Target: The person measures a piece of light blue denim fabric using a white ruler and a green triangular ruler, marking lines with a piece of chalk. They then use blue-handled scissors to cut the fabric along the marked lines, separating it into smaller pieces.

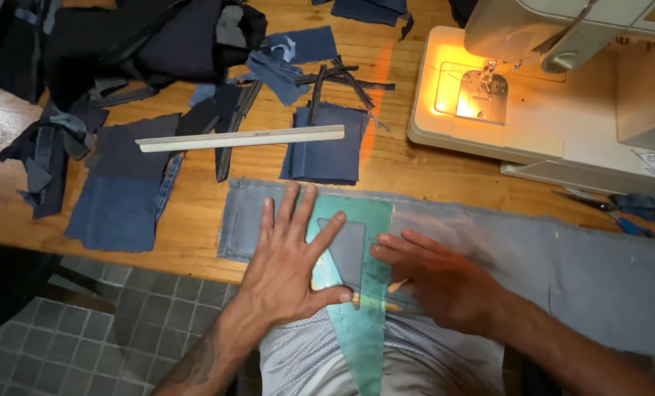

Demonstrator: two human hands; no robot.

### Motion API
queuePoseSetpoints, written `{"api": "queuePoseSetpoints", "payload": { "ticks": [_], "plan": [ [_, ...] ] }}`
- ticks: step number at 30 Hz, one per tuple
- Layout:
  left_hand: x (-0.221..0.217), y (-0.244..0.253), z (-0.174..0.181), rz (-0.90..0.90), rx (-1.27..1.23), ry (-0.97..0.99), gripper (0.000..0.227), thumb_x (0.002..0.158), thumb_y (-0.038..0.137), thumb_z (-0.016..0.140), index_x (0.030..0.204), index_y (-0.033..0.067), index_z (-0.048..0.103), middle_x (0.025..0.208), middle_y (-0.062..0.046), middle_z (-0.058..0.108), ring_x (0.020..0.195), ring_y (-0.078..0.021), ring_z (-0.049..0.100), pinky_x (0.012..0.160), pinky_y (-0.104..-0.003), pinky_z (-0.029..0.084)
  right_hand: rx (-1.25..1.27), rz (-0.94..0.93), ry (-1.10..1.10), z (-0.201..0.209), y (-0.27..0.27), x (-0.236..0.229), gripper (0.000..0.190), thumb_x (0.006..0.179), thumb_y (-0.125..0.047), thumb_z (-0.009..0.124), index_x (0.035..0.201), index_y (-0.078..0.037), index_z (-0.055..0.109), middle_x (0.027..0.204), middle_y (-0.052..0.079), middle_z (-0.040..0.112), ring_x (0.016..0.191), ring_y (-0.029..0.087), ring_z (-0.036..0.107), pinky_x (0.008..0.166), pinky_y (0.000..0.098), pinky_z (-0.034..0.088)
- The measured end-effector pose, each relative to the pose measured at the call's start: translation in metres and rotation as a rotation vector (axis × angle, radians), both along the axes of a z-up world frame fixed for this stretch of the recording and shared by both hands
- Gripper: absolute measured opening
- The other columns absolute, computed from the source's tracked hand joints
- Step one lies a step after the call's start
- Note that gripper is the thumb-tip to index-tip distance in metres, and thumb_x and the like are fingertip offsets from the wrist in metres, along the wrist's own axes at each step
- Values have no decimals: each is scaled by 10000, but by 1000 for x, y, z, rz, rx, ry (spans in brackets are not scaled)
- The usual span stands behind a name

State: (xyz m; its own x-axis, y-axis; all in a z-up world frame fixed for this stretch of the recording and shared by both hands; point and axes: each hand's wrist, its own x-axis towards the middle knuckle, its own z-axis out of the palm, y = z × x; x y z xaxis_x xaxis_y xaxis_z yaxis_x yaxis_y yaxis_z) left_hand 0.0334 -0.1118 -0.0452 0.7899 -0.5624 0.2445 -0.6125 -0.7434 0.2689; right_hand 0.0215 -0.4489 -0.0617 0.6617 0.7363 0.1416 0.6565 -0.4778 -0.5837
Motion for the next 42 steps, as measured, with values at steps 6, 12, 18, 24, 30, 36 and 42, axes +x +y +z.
{"api": "queuePoseSetpoints", "payload": {
  "ticks": [6,12,18,24,30,36,42],
  "plan": [
    [1,-1,5,-4,-64,50,1024,1053,892,402,1712,123,551,1842,-256,386,1785,-475,194,1361,-838,42,-43,-83,-43,-9,-5,-6,597,1136,-311,708,1688,-118,589,1798,127,570,1663,370,531,1387,503,378],
    [1,-3,6,4,-71,61,918,1066,834,479,1676,151,544,1744,-264,456,1715,-515,352,1324,-871,110,35,-1,-50,4,0,-3,178,1192,-223,594,1205,-119,737,1713,68,665,1658,303,543,1395,538,379],
    [2,-1,5,-1,-34,41,923,1082,819,475,1763,195,483,1776,-303,407,1714,-534,327,1345,-846,109,72,9,-36,20,4,1,88,1178,-201,641,1119,-141,667,1683,90,698,1656,314,552,1410,533,356],
    [0,-5,3,20,-11,14,939,1114,826,368,1795,186,455,1874,-264,351,1772,-473,267,1380,-806,79,24,0,48,-1,1,0,226,1184,-193,571,1137,-114,777,1734,150,625,1692,383,468,1414,581,312],
    [-1,-7,4,50,9,30,957,1114,832,344,1788,162,463,1819,-262,398,1719,-509,300,1338,-838,141,19,-22,-16,16,5,0,30,1161,-147,625,1140,-139,644,1739,114,641,1706,361,467,1428,563,299],
    [-1,-7,2,47,1,14,924,1118,814,367,1774,173,474,1810,-261,409,1722,-495,317,1350,-829,143,30,-5,17,19,1,1,62,1159,-168,634,1128,-138,678,1727,113,656,1700,353,480,1400,576,322],
    [0,-7,5,33,-15,4,910,1116,793,398,1752,150,495,1770,-264,443,1688,-499,357,1351,-831,151,-17,20,85,20,1,3,131,1166,-233,635,1140,-131,712,1733,143,639,1717,348,439,1408,580,272]
  ]
}}
